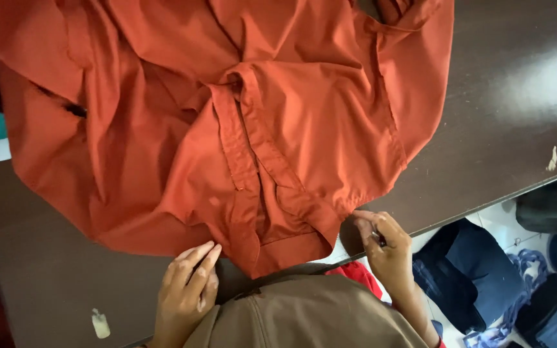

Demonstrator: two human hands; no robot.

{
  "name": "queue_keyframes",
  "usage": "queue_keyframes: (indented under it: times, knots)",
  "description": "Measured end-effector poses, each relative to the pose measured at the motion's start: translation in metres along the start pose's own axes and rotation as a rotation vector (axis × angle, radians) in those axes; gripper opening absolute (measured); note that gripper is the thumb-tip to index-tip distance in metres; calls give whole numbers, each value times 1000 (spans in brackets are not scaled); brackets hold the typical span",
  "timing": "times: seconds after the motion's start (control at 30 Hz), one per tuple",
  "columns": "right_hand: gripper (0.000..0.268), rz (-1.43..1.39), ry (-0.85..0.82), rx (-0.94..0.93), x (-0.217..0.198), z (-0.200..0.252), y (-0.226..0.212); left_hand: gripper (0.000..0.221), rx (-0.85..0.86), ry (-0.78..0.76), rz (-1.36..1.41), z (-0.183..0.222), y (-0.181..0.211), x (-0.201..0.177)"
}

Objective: Trimming excess threads from a red garment using small thread snips on a work table.

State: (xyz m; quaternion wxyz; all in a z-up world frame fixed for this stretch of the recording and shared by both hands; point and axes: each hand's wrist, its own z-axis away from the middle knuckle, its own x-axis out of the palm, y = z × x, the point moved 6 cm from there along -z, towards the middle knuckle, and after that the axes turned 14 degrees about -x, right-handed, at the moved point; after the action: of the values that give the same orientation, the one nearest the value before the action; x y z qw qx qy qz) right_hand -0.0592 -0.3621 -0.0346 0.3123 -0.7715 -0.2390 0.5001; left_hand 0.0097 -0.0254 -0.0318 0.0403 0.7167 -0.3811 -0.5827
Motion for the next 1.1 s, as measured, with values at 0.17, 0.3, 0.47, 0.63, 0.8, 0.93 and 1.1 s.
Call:
queue_keyframes:
  times: [0.17,0.3,0.47,0.63,0.8,0.93,1.1]
  knots:
    - [18,-125,-218,-130,2,11,-19,26,20,24,-10,-6,9,0]
    - [25,32,-427,-359,28,30,-24,28,-6,-8,37,-3,9,7]
    - [31,258,-505,-371,39,50,-1,31,4,-69,1,5,-5,23]
    - [20,216,-380,-429,35,51,-10,28,14,-70,-17,13,-16,36]
    - [9,-266,-277,116,19,63,21,28,-17,-61,-69,17,-25,41]
    - [11,-214,-254,310,-10,80,44,30,-10,-58,-53,14,-24,39]
    - [42,63,-117,472,-61,114,83,30,-12,-80,-43,18,-29,43]
